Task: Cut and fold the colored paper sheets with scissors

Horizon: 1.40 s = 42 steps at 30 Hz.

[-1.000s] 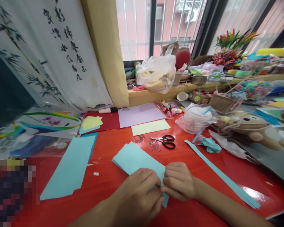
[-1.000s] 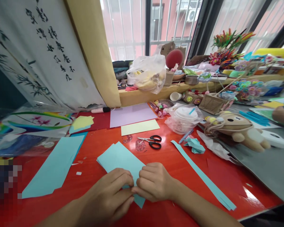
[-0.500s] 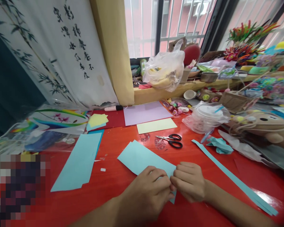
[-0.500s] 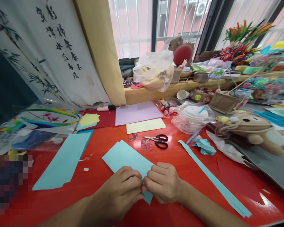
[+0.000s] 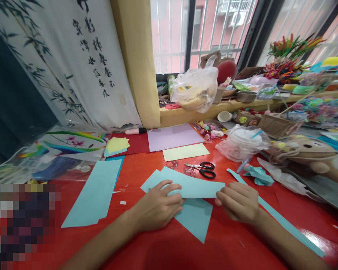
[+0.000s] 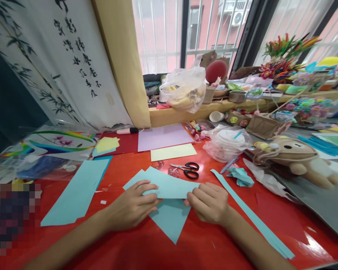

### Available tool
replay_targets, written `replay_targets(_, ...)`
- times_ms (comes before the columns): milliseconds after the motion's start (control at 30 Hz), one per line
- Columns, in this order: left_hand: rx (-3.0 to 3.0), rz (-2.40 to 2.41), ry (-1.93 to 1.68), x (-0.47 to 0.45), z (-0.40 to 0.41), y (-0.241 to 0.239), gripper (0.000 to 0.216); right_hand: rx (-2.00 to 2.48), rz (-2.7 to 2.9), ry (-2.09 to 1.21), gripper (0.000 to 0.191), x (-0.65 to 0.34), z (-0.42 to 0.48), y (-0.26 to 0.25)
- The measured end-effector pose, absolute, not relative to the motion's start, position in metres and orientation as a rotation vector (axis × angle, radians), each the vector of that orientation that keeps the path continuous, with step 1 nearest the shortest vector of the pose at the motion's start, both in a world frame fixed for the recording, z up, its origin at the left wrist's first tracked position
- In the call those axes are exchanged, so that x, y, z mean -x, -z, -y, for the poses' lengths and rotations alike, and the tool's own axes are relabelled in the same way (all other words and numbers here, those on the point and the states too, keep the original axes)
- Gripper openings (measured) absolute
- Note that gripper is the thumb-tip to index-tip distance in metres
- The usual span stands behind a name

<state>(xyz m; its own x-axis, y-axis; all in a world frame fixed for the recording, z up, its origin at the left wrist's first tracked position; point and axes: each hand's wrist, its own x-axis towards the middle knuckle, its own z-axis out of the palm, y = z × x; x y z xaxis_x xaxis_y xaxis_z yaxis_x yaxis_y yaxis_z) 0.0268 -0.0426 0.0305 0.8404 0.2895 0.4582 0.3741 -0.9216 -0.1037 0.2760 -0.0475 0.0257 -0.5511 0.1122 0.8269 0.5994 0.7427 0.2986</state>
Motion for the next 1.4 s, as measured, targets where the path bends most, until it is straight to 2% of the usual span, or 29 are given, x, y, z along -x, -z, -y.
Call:
replay_targets(200, 2.776, 0.535, 0.562, -0.018, 0.034, -0.033, 0.018, 0.476, 2.077, 0.904, 0.013, -0.284, 0.046, -0.029)
replay_targets(600, 2.703, 0.592, 0.369, 0.000, 0.016, -0.043, 0.019, 0.567, 2.043, 1.003, 0.011, -0.291, 0.044, -0.032)
replay_targets(867, 2.593, 0.892, 0.159, 0.053, -0.026, -0.028, 0.029, 0.740, 1.755, 1.035, 0.015, -0.325, 0.041, -0.028)
replay_targets(933, 2.544, 1.002, 0.191, 0.065, -0.033, -0.033, 0.030, 0.841, 1.675, 0.849, 0.017, -0.325, 0.042, -0.025)
replay_targets(1000, 2.488, 1.160, 0.350, 0.067, -0.033, -0.046, 0.032, 0.952, 1.590, 0.529, 0.019, -0.317, 0.042, -0.022)
replay_targets(1200, 2.560, 1.609, 1.199, 0.022, 0.017, -0.102, 0.028, 1.187, 1.622, -0.390, 0.031, -0.279, 0.040, -0.013)
replay_targets(1233, 2.640, 1.669, 1.230, 0.012, 0.027, -0.105, 0.027, 1.201, 1.646, -0.543, 0.033, -0.273, 0.040, -0.011)
replay_targets(1300, 2.897, 1.693, 1.066, -0.009, 0.043, -0.102, 0.027, 1.197, 1.693, -0.750, 0.037, -0.261, 0.040, -0.006)
replay_targets(1400, 3.155, 1.612, 0.835, -0.035, 0.053, -0.081, 0.027, 1.163, 1.742, -0.875, 0.037, -0.245, 0.043, -0.002)
